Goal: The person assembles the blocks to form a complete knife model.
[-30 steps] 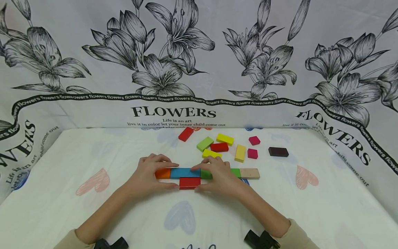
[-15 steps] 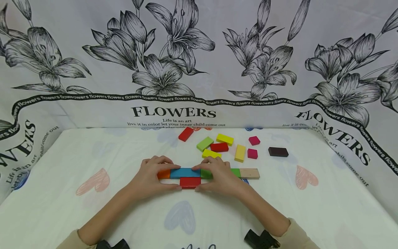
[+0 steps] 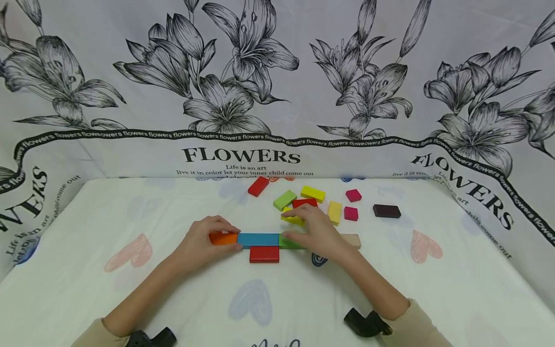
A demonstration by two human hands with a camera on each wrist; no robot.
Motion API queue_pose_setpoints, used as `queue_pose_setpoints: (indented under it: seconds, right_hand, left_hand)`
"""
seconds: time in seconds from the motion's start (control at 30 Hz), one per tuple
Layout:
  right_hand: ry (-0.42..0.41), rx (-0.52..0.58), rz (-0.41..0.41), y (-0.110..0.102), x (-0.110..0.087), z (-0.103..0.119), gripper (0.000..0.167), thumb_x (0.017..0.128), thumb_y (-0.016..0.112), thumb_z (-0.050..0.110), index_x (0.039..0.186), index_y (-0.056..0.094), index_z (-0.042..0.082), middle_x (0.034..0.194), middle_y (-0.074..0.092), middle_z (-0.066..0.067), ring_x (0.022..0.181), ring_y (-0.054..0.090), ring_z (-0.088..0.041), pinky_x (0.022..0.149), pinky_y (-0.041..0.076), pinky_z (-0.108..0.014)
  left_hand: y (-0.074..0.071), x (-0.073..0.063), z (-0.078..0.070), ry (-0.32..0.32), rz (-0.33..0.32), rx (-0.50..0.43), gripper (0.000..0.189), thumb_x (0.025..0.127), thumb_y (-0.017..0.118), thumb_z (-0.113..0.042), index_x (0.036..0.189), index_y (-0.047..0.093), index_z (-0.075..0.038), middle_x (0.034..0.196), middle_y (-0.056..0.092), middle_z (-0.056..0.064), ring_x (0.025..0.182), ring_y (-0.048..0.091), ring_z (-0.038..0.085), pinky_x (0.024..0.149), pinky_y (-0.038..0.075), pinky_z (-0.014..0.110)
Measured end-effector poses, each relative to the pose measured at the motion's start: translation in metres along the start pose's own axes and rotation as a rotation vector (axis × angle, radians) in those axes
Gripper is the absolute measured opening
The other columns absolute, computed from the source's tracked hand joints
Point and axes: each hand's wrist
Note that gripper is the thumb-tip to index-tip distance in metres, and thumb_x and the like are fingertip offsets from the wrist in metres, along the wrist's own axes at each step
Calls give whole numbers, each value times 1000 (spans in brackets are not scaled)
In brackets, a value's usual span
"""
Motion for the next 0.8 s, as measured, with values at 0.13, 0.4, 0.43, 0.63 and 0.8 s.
queue_pose_setpoints:
  seconds: [0.13, 0.4, 0.43, 0.63, 0.8]
  right_hand:
    - [32, -17, -60, -2, 4, -7, 41, 94, 81, 19, 133, 72, 9, 131, 68, -11, 122, 60, -28, 101, 56, -46]
    - [122, 1, -91, -2, 11, -18, 41, 94, 81, 16, 133, 72, 7, 128, 69, -12, 107, 61, -25, 91, 58, -35]
    - [126, 7, -90, -2, 11, -19, 42, 94, 81, 15, 133, 72, 6, 128, 69, -12, 106, 60, -25, 90, 58, -35]
    - [127, 5, -96, 1, 12, -25, 43, 94, 81, 13, 134, 71, 5, 128, 69, -13, 106, 60, -26, 90, 57, -35]
    - [116, 13, -117, 3, 12, -29, 41, 94, 80, 11, 133, 71, 4, 128, 69, -14, 104, 60, -26, 90, 56, -35]
  left_hand:
    - [1, 0, 1, -25, 1, -17, 26, 84, 91, -27, 108, 84, -21, 104, 74, -11, 105, 63, 16, 91, 54, 35]
    - [-1, -1, 1, -68, 10, -36, 25, 85, 91, -30, 108, 83, -24, 105, 75, -13, 107, 61, 16, 92, 52, 36]
    - [-1, -1, 1, -72, 12, -38, 25, 85, 90, -30, 108, 83, -25, 105, 75, -13, 107, 61, 16, 92, 52, 36]
    - [-1, -1, 0, -92, 18, -39, 24, 85, 90, -30, 108, 83, -25, 105, 75, -12, 108, 61, 17, 92, 52, 37]
    - [-1, 0, -1, -104, 23, -32, 24, 86, 90, -31, 108, 83, -25, 106, 75, -12, 108, 61, 17, 92, 52, 38]
Point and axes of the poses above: each hand's wrist, its own x-axis towards the middle knuckle, its own y-axis out of the palm, z = x × y
